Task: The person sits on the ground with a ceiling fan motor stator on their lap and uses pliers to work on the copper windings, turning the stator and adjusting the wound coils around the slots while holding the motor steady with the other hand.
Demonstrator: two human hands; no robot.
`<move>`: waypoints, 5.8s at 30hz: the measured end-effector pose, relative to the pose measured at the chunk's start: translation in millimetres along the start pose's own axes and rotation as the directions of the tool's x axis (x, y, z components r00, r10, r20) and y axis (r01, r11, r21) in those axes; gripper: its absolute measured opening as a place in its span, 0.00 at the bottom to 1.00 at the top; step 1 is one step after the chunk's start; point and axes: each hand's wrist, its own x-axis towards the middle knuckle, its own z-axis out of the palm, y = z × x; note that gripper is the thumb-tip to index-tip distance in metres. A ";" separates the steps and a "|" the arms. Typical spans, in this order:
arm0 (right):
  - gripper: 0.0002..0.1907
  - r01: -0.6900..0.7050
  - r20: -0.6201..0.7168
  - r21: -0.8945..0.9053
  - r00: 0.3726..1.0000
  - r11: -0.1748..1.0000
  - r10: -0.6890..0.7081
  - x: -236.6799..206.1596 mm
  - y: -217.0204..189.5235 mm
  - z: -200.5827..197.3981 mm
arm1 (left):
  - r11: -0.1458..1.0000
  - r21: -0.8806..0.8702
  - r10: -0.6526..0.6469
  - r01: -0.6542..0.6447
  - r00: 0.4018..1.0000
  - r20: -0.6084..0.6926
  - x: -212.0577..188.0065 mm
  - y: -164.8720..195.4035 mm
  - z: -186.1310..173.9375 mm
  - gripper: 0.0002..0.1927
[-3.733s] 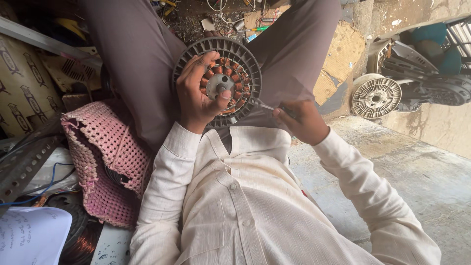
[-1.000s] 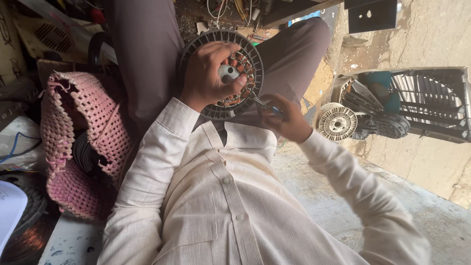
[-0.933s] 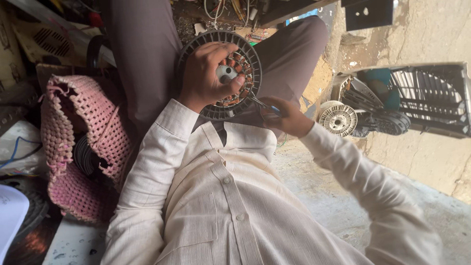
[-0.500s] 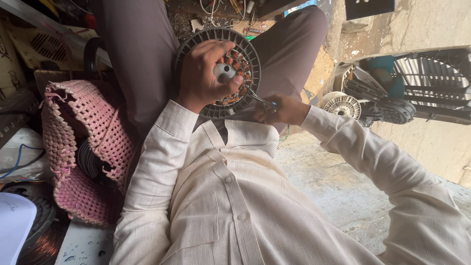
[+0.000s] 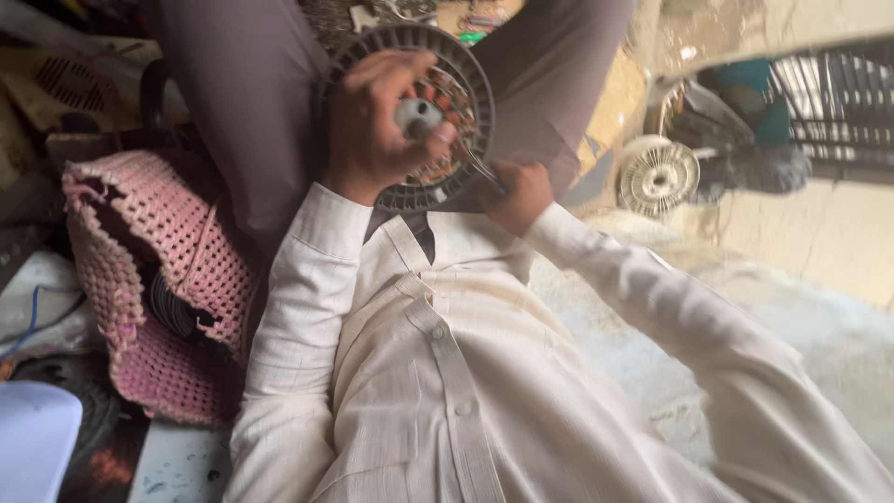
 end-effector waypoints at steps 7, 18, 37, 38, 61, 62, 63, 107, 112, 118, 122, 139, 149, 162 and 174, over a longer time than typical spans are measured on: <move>0.17 0.026 -0.136 0.255 0.991 0.967 0.009 -11.2 0.0 -18.0 | 0.999 0.033 -0.035 0.035 0.999 0.008 -0.4 -0.8 -1.2 0.40; 0.06 -0.045 0.176 0.181 0.984 0.982 0.013 -4.5 0.3 -68.8 | 0.998 0.062 -0.013 0.014 1.000 -0.005 1.2 2.8 -0.3 0.41; 0.10 -0.378 0.486 0.293 0.850 0.878 0.204 20.2 6.5 -84.5 | 0.998 0.065 -0.018 0.018 1.000 -0.002 3.7 4.3 -2.6 0.41; 0.10 -0.393 0.511 0.314 0.837 0.864 0.194 23.2 8.8 -83.2 | 0.998 0.062 -0.030 0.030 1.000 0.001 3.6 5.0 -3.0 0.41; 0.27 0.002 0.325 0.196 0.943 0.981 -0.067 20.6 10.8 -52.3 | 0.998 0.046 -0.049 0.050 0.998 -0.029 4.5 9.2 -5.0 0.39; 0.27 0.005 0.369 0.188 0.927 0.982 -0.075 25.2 12.9 -53.2 | 0.998 0.051 -0.044 0.045 0.999 -0.025 4.7 9.8 -5.9 0.39; 0.27 0.006 0.411 0.180 0.908 0.984 -0.081 29.3 15.6 -53.3 | 0.998 0.054 -0.039 0.040 0.999 -0.019 4.6 10.5 -6.2 0.38; 0.10 0.016 0.180 0.031 0.983 0.999 -0.021 13.4 2.7 -20.3 | 1.000 0.022 0.016 -0.016 1.000 -0.002 1.7 7.5 -2.9 0.39; 0.05 -0.011 0.038 -0.024 0.999 1.000 0.012 6.2 -5.8 -11.7 | 0.999 0.044 0.006 -0.007 1.000 0.020 -0.9 9.7 -0.8 0.39; 0.07 -0.046 -0.065 -0.122 0.997 0.991 0.039 2.3 -15.8 -5.5 | 0.998 0.060 -0.002 0.000 0.999 0.039 0.7 10.8 -0.9 0.40; 0.07 -0.033 -0.061 -0.125 0.998 0.992 0.025 2.8 -15.8 -12.6 | 0.999 -0.005 -0.035 0.036 0.998 0.049 0.7 11.1 -0.7 0.40; 0.11 0.063 0.287 -0.022 0.957 0.998 -0.054 -0.3 11.1 -45.6 | 0.999 0.050 0.005 -0.006 1.000 0.013 0.2 5.4 0.5 0.42; 0.19 -0.395 0.847 0.145 0.524 0.907 0.093 54.2 35.0 -78.0 | 0.995 0.019 -0.099 0.098 0.994 0.052 4.2 7.0 -2.9 0.44; 0.09 -0.014 0.498 0.382 0.845 0.924 -0.193 36.0 32.6 -68.5 | 0.999 0.038 -0.015 0.014 0.999 0.048 0.5 0.3 -0.2 0.44; 0.15 0.035 0.222 0.133 0.973 0.991 -0.064 -4.2 -4.8 -44.6 | 0.999 0.036 -0.003 0.001 0.999 0.038 -3.0 0.7 -1.4 0.43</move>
